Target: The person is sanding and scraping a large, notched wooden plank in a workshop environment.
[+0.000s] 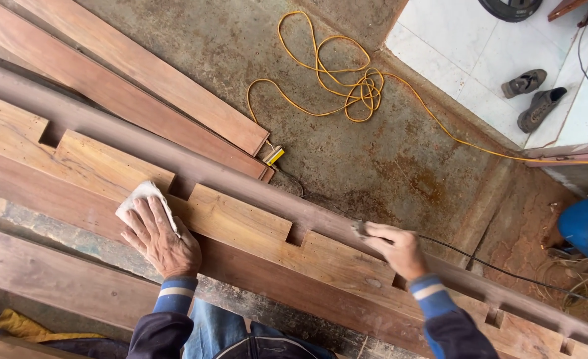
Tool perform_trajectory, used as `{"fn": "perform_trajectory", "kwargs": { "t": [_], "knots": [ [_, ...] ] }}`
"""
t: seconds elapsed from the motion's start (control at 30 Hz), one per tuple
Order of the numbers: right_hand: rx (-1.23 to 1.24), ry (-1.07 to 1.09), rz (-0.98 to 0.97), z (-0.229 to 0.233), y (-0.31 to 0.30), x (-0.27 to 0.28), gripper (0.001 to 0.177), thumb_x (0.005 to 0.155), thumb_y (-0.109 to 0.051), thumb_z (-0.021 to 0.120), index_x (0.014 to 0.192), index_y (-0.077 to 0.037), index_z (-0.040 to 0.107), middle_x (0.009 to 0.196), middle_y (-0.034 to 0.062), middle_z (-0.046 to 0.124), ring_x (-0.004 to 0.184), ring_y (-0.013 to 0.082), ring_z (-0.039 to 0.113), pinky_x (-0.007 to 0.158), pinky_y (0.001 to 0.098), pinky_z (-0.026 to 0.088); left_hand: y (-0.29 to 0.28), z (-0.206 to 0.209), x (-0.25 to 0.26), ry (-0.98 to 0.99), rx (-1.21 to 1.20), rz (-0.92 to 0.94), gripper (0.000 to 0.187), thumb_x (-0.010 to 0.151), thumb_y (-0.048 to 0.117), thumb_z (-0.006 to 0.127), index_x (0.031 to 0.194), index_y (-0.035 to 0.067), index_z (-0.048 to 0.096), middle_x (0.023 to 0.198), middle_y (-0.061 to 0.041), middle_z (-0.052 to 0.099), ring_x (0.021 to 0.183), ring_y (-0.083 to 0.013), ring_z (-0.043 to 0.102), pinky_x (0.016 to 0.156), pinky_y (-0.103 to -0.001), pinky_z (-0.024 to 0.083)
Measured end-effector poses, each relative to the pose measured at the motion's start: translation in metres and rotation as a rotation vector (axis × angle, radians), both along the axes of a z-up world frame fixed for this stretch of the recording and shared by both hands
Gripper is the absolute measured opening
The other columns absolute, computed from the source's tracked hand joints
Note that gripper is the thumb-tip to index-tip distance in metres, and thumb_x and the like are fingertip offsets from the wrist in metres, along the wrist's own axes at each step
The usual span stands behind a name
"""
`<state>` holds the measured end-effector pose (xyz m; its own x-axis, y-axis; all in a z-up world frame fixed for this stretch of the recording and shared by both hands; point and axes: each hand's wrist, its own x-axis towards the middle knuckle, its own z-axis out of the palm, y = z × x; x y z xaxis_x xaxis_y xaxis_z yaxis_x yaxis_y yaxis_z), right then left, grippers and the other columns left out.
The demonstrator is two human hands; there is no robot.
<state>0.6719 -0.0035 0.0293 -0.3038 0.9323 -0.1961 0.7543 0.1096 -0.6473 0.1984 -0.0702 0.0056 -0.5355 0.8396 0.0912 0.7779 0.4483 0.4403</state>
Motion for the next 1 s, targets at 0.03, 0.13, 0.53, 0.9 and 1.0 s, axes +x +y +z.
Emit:
{"fn": "perform_trajectory", "kwargs": {
  "t": [0.03, 0.13, 0.53, 0.9, 1.0],
  "knots": [
    [0.002, -0.005, -0.005, -0.008, 0.005, -0.029, 0.026, 0.085, -0.021, 0.077, 0.107, -0.008, 0.078, 0.115, 0.0155, 0.076, 0.093, 0.0216, 0.078, 0.077, 0.0344, 0.064, 0.001, 0.000, 0.000, -0.005, 0.002, -0.005, 0.065, 0.101, 0.019, 0.047, 0.162, 0.001, 0.035, 0.170, -0.027, 0.026, 0.158, -0.0502, 0.013, 0.124, -0.067, 0.003],
    [0.260, 0.202, 0.170, -0.036, 0.022, -0.113, 0.013, 0.092, -0.014, 0.075, 0.103, -0.007, 0.076, 0.121, 0.0183, 0.073, 0.101, 0.0248, 0.076, 0.084, 0.0330, 0.066, -0.001, -0.001, 0.000, 0.010, -0.003, -0.005, 0.065, 0.101, 0.019, 0.048, 0.161, 0.001, 0.035, 0.169, -0.026, 0.027, 0.157, -0.0502, 0.013, 0.123, -0.067, 0.001],
    [0.029, 0.034, 0.065, 0.003, -0.028, 0.056, 0.017, 0.087, -0.018, 0.073, 0.102, -0.011, 0.078, 0.130, 0.0132, 0.070, 0.111, 0.0255, 0.073, 0.091, 0.0339, 0.063, -0.005, -0.027, 0.029, 0.242, -0.078, -0.200, 0.066, 0.104, 0.012, 0.049, 0.168, 0.006, 0.034, 0.175, -0.021, 0.028, 0.162, -0.0427, 0.020, 0.124, -0.070, 0.001],
    [0.249, 0.346, 0.198, -0.029, 0.049, -0.193, 0.015, 0.091, -0.013, 0.074, 0.103, -0.006, 0.078, 0.121, 0.0211, 0.072, 0.091, 0.0260, 0.077, 0.081, 0.0310, 0.065, 0.004, 0.004, 0.047, 0.083, -0.064, -0.323, 0.074, 0.087, 0.017, 0.053, 0.159, 0.009, 0.036, 0.167, -0.017, 0.032, 0.155, -0.0436, 0.022, 0.121, -0.071, 0.001],
    [0.395, 0.256, 0.250, -0.060, 0.049, -0.195, 0.014, 0.092, -0.014, 0.074, 0.103, -0.007, 0.078, 0.120, 0.0183, 0.072, 0.101, 0.0276, 0.076, 0.091, 0.0343, 0.062, 0.000, -0.001, 0.042, 0.070, -0.035, -0.346, 0.070, 0.093, 0.019, 0.052, 0.160, 0.009, 0.035, 0.167, -0.017, 0.032, 0.155, -0.0439, 0.022, 0.122, -0.071, 0.001]
  ]
}}
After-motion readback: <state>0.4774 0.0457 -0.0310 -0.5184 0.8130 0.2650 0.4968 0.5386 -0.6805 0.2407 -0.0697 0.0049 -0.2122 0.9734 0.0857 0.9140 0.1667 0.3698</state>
